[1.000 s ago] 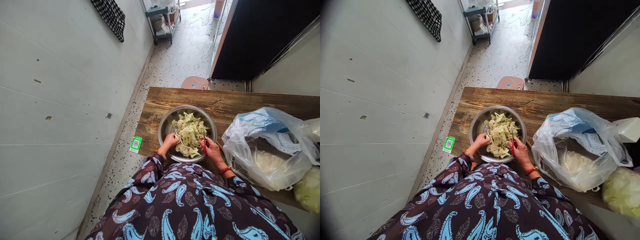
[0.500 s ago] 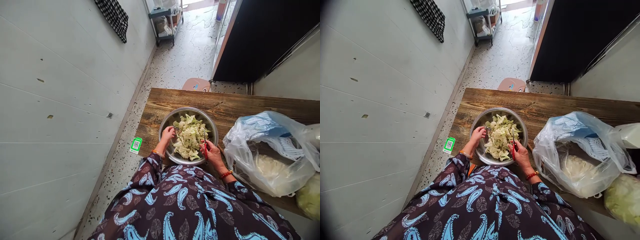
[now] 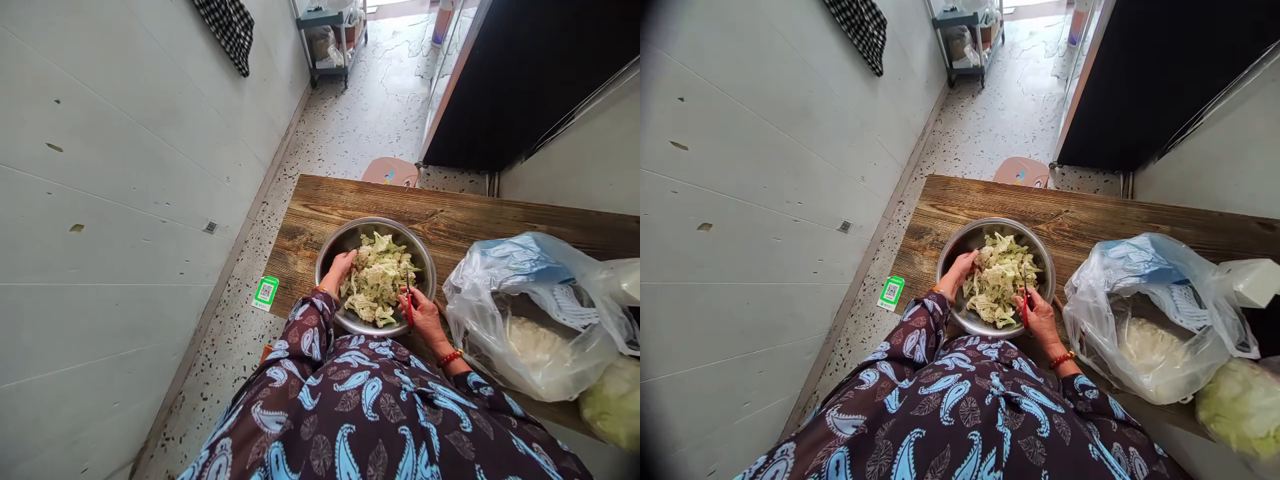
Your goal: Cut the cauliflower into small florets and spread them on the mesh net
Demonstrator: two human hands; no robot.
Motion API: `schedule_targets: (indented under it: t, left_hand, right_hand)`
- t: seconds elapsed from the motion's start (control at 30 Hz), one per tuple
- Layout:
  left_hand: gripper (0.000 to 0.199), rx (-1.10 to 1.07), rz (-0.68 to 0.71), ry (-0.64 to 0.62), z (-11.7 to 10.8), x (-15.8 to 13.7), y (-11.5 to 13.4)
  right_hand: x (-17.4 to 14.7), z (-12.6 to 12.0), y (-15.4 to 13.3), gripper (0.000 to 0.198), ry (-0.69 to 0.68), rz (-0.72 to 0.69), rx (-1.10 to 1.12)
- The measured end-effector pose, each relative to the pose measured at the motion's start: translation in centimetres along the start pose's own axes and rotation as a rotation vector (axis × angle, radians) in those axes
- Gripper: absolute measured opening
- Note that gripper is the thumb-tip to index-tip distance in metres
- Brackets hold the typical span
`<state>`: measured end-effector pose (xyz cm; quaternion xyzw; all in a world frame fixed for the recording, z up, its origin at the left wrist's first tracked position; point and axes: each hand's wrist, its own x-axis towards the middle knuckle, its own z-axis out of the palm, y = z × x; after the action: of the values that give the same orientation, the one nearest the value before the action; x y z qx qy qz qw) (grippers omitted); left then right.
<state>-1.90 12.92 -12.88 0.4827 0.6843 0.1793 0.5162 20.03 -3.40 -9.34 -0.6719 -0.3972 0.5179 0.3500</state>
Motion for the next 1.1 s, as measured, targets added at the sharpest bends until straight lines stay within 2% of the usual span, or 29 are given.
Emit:
schedule_targets:
  t: [0.13,0.23,0.37,0.43,0.6,0.7,0.9,0.97,1.03,1.1]
  left_hand:
    - [0.041,0.098,0.015,0.019,0.7,-0.7,0.1]
    - [0.039,0.145,0.070,0.016,2.2,-2.3,1.0]
    - [0.049,0.197,0.196,0.011,4.3,-5.8,1.7]
    - [0.057,0.266,0.313,-0.013,4.8,-7.9,1.5]
    - [0.073,0.419,0.488,-0.130,3.8,-11.5,0.0]
    - [0.070,0.436,0.545,-0.189,2.2,-12.3,-0.2]
    - [0.057,0.330,0.529,-0.043,-0.6,-11.8,0.9]
    - [0.053,0.248,0.495,-0.016,-1.3,-11.9,1.7]
    - [0.053,0.127,0.399,-0.065,-1.7,-12.6,2.9]
    - [0.054,-0.036,0.279,-0.208,-1.9,-13.7,4.3]
  right_hand:
    - [-0.1,0.0,-0.3,0.063,-0.003,0.003,-0.001]
    - [-0.4,0.2,-0.4,0.063,0.018,0.012,0.003]
    - [-1.0,0.5,-0.5,0.064,0.057,0.040,0.022]
    - [-1.3,0.6,-0.6,0.064,0.058,0.048,0.034]
    - [-1.5,0.4,-1.3,0.064,0.062,0.039,0.067]
    - [-1.5,0.4,-2.0,0.061,0.069,-0.002,0.078]
    - [-1.9,0.4,-3.8,0.049,0.080,-0.149,0.023]
    - [-2.5,0.1,-4.8,0.050,0.072,-0.219,0.000]
    - [-3.5,-0.6,-6.2,0.053,0.056,-0.295,-0.008]
    - [-4.5,-1.3,-7.9,0.054,0.036,-0.393,-0.038]
